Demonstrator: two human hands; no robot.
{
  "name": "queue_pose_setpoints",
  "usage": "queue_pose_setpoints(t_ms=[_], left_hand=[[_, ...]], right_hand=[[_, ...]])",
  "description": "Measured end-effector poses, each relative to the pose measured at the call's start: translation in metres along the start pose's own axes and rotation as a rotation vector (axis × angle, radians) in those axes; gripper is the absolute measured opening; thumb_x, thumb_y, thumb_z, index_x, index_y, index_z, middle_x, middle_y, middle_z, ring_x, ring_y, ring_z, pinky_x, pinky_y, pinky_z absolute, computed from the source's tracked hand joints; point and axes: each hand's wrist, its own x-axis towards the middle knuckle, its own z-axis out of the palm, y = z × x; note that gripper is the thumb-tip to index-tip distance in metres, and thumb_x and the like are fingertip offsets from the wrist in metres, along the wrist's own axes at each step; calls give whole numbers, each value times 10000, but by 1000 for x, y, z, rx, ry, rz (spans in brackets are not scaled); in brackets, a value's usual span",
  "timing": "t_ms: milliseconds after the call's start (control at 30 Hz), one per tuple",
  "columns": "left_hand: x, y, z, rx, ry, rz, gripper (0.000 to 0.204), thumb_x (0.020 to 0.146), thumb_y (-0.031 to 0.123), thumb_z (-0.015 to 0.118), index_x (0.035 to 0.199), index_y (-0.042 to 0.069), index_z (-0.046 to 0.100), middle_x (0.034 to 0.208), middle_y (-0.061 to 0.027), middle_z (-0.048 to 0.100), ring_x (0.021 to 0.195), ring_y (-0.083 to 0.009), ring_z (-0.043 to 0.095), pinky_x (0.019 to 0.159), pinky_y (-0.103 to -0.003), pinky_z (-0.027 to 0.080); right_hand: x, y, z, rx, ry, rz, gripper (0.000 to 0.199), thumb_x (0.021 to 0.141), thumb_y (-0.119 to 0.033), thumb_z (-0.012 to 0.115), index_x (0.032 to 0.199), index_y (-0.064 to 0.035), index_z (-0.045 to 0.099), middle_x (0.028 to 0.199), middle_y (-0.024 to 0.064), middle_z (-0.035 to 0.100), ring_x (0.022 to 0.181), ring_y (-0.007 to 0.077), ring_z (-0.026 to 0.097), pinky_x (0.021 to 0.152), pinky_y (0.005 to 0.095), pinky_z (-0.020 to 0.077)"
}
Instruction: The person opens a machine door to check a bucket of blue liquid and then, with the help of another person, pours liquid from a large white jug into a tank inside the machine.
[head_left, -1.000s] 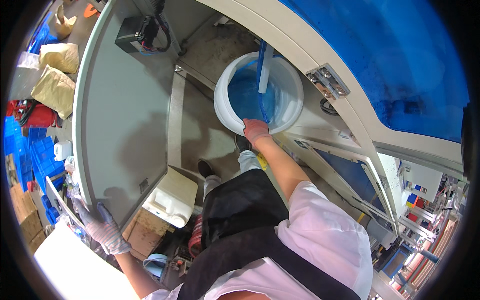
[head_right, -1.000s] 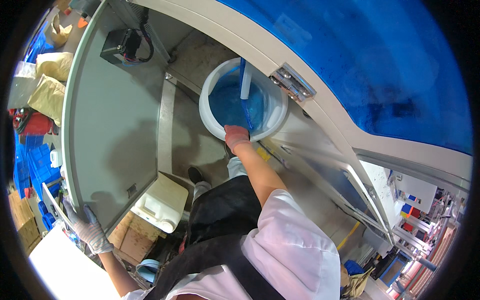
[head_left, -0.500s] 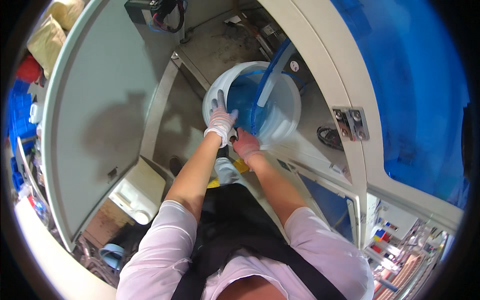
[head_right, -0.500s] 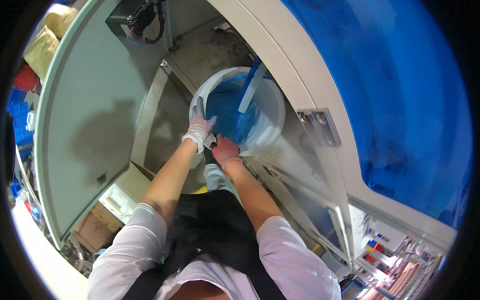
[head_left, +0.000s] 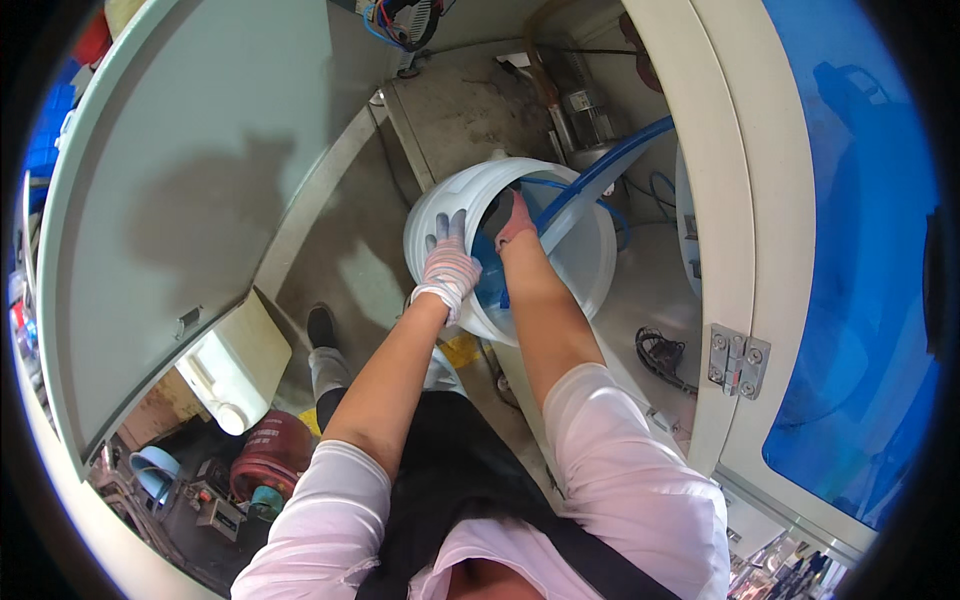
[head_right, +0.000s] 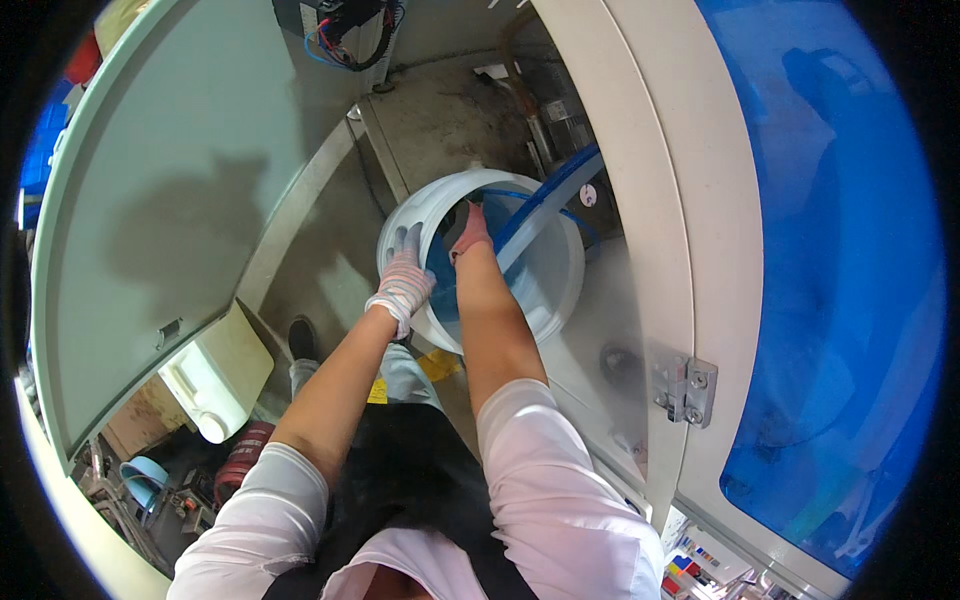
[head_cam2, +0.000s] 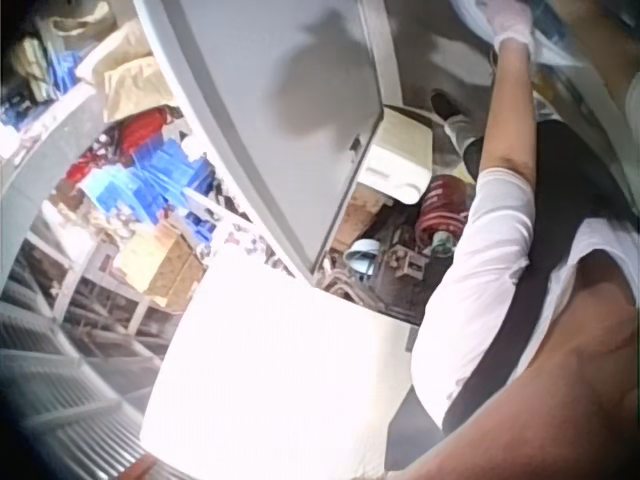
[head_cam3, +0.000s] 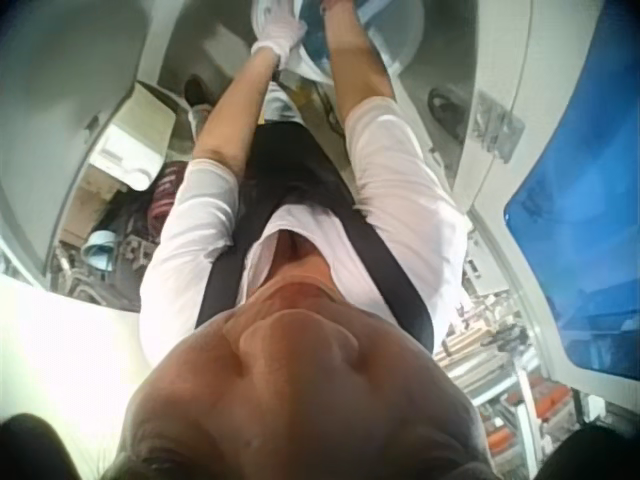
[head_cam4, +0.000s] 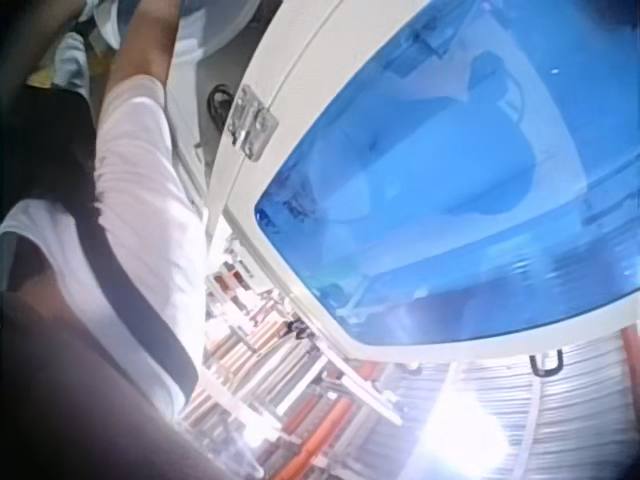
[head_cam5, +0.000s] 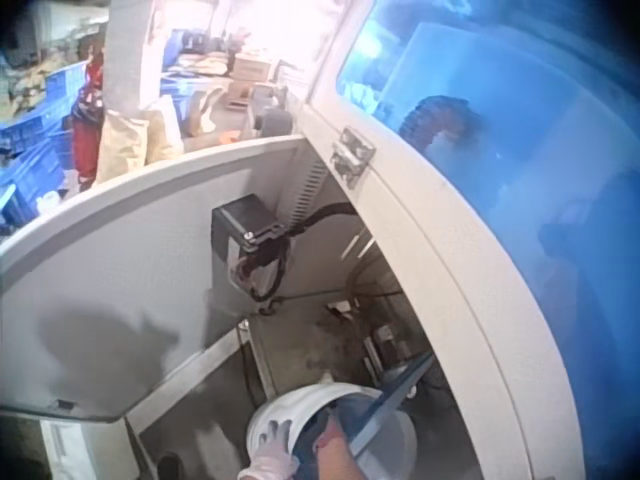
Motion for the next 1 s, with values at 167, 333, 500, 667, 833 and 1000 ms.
queue_pose_setpoints(t_ms=[167, 333, 500, 667, 833, 1000], left_hand=[[-3, 0, -5, -15, -8, -10, 900, 759, 106, 633, 1540, 203, 196, 1608, -180, 136, 1426, -484, 218, 1174, -440, 277], [-1, -5, -1, 15, 4, 7, 873, 781, 125, 632, 1536, 201, 200, 1601, -198, 145, 1416, -487, 239, 1170, -443, 284], [1, -8, 1, 28, 9, 32, 868, 786, 125, 637, 1533, 201, 201, 1602, -200, 134, 1415, -495, 235, 1172, -449, 282], [1, -4, -3, 8, -9, -17, 895, 776, 132, 644, 1534, 230, 176, 1600, -202, 139, 1436, -452, 212, 1195, -426, 236], [1, -2, -1, 14, -14, -22, 889, 782, 118, 627, 1536, 232, 170, 1604, -199, 122, 1441, -448, 203, 1192, -426, 245], [4, -6, 0, 34, 5, -6, 919, 753, 97, 640, 1539, 206, 175, 1593, -201, 173, 1430, -414, 259, 1173, -393, 290]], right_hand=[[16, 3, -1, 145, -45, 354, 519, 968, -431, 376, 1390, -151, 488, 1419, 72, 507, 1290, 279, 458, 1040, 481, 373], [-10, -19, -34, 18, 154, 489, 513, 837, -305, 587, 1313, -128, 519, 1369, 143, 509, 1266, 294, 462, 1038, 408, 392], [-68, -71, -36, 1061, 610, 754, 372, 906, -334, 574, 1213, -128, 534, 1036, 93, 567, 972, 253, 550, 897, 394, 448], [-125, -101, -67, 1300, 876, 770, 273, 964, -307, 552, 1164, -121, 538, 804, 43, 563, 720, 203, 556, 692, 362, 476], [-153, -119, -125, 1137, 905, 750, 370, 947, -228, 573, 1294, -114, 512, 780, 45, 593, 578, 143, 493, 514, 311, 421], [-163, -138, -156, 1107, 856, 741, 368, 947, -199, 549, 1296, -84, 551, 908, 104, 671, 566, 103, 472, 507, 263, 395]])
